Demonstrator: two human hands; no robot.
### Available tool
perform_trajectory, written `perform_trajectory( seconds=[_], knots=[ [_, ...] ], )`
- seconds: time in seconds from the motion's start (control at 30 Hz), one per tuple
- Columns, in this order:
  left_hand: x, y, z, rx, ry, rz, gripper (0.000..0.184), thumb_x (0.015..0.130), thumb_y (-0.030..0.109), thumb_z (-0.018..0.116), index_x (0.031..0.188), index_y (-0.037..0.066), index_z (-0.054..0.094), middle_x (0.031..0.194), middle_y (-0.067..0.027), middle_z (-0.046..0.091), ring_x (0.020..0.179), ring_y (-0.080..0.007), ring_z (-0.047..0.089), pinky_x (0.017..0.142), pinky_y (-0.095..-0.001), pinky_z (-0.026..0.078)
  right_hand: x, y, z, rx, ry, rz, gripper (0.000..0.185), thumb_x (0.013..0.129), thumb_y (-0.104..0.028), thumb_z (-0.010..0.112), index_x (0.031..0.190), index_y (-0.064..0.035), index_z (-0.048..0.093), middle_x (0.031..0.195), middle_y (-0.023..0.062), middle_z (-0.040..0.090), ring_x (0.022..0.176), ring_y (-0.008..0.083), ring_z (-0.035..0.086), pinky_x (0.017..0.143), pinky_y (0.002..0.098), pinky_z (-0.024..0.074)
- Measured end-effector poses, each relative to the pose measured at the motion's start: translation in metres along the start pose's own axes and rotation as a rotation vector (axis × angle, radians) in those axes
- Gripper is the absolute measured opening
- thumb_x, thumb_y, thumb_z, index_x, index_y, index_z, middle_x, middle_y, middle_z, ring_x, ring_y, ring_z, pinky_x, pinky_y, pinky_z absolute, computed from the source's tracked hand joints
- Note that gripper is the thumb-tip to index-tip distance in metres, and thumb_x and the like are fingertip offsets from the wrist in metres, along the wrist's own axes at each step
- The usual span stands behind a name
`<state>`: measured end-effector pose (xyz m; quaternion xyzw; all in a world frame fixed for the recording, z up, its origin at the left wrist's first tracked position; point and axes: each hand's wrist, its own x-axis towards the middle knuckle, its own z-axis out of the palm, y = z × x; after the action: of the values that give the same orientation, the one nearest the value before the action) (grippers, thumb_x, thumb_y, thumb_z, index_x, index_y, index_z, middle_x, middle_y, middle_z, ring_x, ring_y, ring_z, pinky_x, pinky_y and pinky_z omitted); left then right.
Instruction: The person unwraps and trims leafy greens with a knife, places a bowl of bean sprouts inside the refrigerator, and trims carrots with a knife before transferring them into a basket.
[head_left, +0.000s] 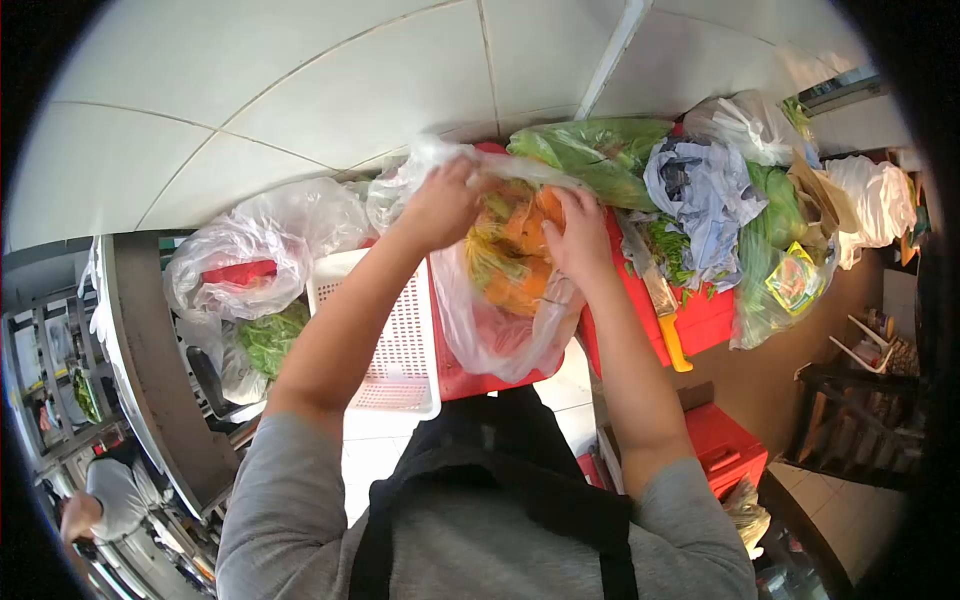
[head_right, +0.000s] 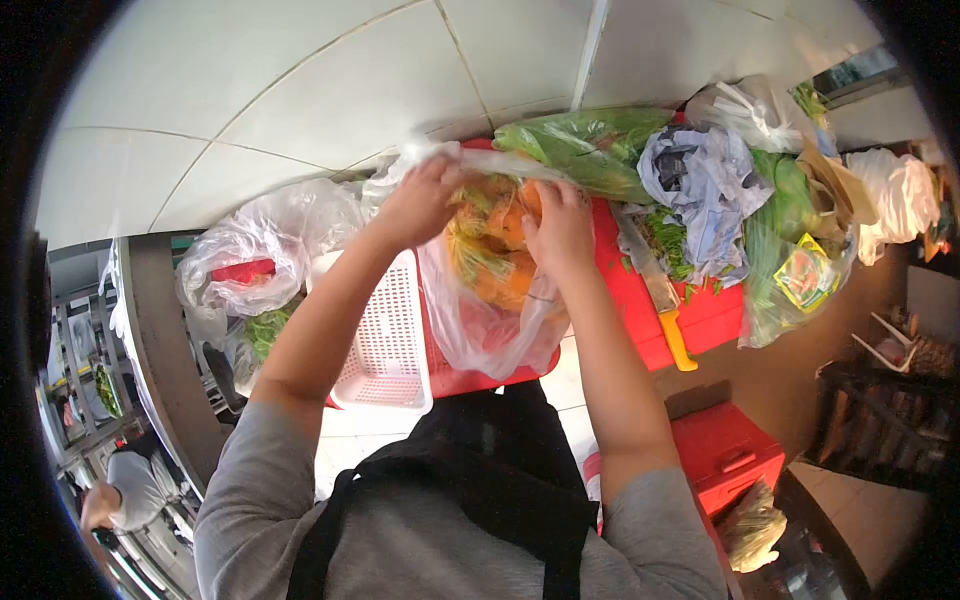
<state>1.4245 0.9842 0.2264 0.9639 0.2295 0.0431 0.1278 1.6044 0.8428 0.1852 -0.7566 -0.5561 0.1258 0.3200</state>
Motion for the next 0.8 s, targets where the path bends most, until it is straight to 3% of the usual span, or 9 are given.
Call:
perform_trajectory(
  seconds=[0.03, 0.13, 0.23, 0.27, 0.37, 0.4, 0.5, 0.57, 0.8],
  knots=[
    [0.011, -0.012, 0.013, 0.089, 0.13, -0.014, 0.039, 0.089, 0.024, 0.057, 0.126, 0.012, 0.053, 0.122, -0.0157, 0.055, 0.119, -0.0316, 0.049, 0.1, -0.0375, 0.04, 0.003, 0.002, 0.001, -0.083, -0.018, 0.04, 0.035, 0.083, -0.021, 0.062, 0.116, -0.0123, 0.06, 0.121, 0.0143, 0.053, 0.113, 0.035, 0.051, 0.091, 0.0436, 0.0455],
    [0.033, -0.038, 0.047, -0.86, 0.051, -0.359, 0.043, 0.091, 0.035, 0.053, 0.128, 0.012, 0.053, 0.124, -0.0168, 0.056, 0.117, -0.0337, 0.051, 0.102, -0.0378, 0.037, -0.005, -0.014, 0.007, -0.182, -0.024, 0.067, 0.04, 0.083, -0.035, 0.063, 0.12, -0.0203, 0.06, 0.127, 0.0132, 0.049, 0.115, 0.0335, 0.05, 0.093, 0.0444, 0.0439],
    [0.035, -0.054, 0.084, -1.088, -0.03, -0.677, 0.052, 0.093, 0.044, 0.048, 0.132, 0.009, 0.05, 0.13, -0.0178, 0.053, 0.118, -0.0303, 0.052, 0.102, -0.0364, 0.036, -0.014, -0.007, 0.017, -0.142, 0.041, 0.043, 0.037, 0.08, -0.038, 0.068, 0.113, -0.0218, 0.065, 0.128, 0.0122, 0.049, 0.116, 0.032, 0.05, 0.093, 0.0422, 0.044],
    [0.033, -0.048, 0.071, -1.074, -0.151, -0.919, 0.056, 0.091, 0.044, 0.052, 0.133, 0.007, 0.049, 0.13, -0.0176, 0.054, 0.118, -0.0277, 0.052, 0.099, -0.0359, 0.039, -0.016, -0.002, 0.019, -0.093, 0.06, 0.031, 0.035, 0.079, -0.036, 0.069, 0.11, -0.0207, 0.066, 0.128, 0.0117, 0.049, 0.116, 0.0318, 0.05, 0.093, 0.0416, 0.0442],
    [0.029, -0.062, 0.084, -0.935, -0.055, -0.94, 0.053, 0.089, 0.045, 0.054, 0.125, 0.006, 0.055, 0.127, -0.0175, 0.055, 0.114, -0.0291, 0.054, 0.095, -0.0359, 0.041, -0.014, 0.016, 0.023, 0.089, 0.068, 0.023, 0.028, 0.076, -0.032, 0.073, 0.1, -0.0181, 0.068, 0.126, 0.0099, 0.051, 0.115, 0.0309, 0.05, 0.093, 0.0407, 0.0438],
    [0.027, -0.068, 0.082, -0.83, -0.019, -0.984, 0.042, 0.084, 0.038, 0.063, 0.113, 0.008, 0.062, 0.121, -0.016, 0.058, 0.112, -0.0309, 0.054, 0.094, -0.0363, 0.042, -0.012, 0.021, 0.024, 0.157, 0.068, 0.023, 0.026, 0.075, -0.03, 0.074, 0.097, -0.0173, 0.069, 0.125, 0.0092, 0.051, 0.115, 0.0305, 0.05, 0.093, 0.0406, 0.0435],
    [0.013, -0.005, 0.038, -0.374, 0.456, -0.538, 0.034, 0.077, 0.028, 0.069, 0.105, 0.01, 0.063, 0.113, -0.0137, 0.059, 0.11, -0.0315, 0.053, 0.09, -0.0389, 0.043, -0.009, 0.013, 0.015, 0.054, 0.066, 0.051, 0.015, 0.076, -0.024, 0.072, 0.087, -0.0138, 0.067, 0.117, 0.0075, 0.053, 0.11, 0.029, 0.05, 0.091, 0.0407, 0.0425],
    [0.003, 0.029, 0.02, -0.296, 0.321, -0.003, 0.039, 0.07, 0.022, 0.073, 0.107, 0.013, 0.062, 0.108, -0.011, 0.059, 0.108, -0.0297, 0.052, 0.091, -0.0405, 0.042, -0.008, -0.006, 0.003, -0.075, 0.071, -0.001, 0.014, 0.077, -0.02, 0.07, 0.087, -0.0116, 0.065, 0.112, 0.0075, 0.054, 0.106, 0.029, 0.049, 0.089, 0.0409, 0.0418],
    [0.004, 0.055, 0.046, -0.04, 0.313, 0.094, 0.034, 0.072, 0.023, 0.07, 0.103, 0.012, 0.062, 0.106, -0.0053, 0.063, 0.1, -0.0258, 0.056, 0.091, -0.0416, 0.038, -0.026, -0.017, 0.005, 0.152, 0.184, 0.01, 0.025, 0.076, -0.012, 0.067, 0.098, -0.0062, 0.057, 0.107, 0.0127, 0.053, 0.103, 0.0337, 0.049, 0.089, 0.0446, 0.0389]
  ],
)
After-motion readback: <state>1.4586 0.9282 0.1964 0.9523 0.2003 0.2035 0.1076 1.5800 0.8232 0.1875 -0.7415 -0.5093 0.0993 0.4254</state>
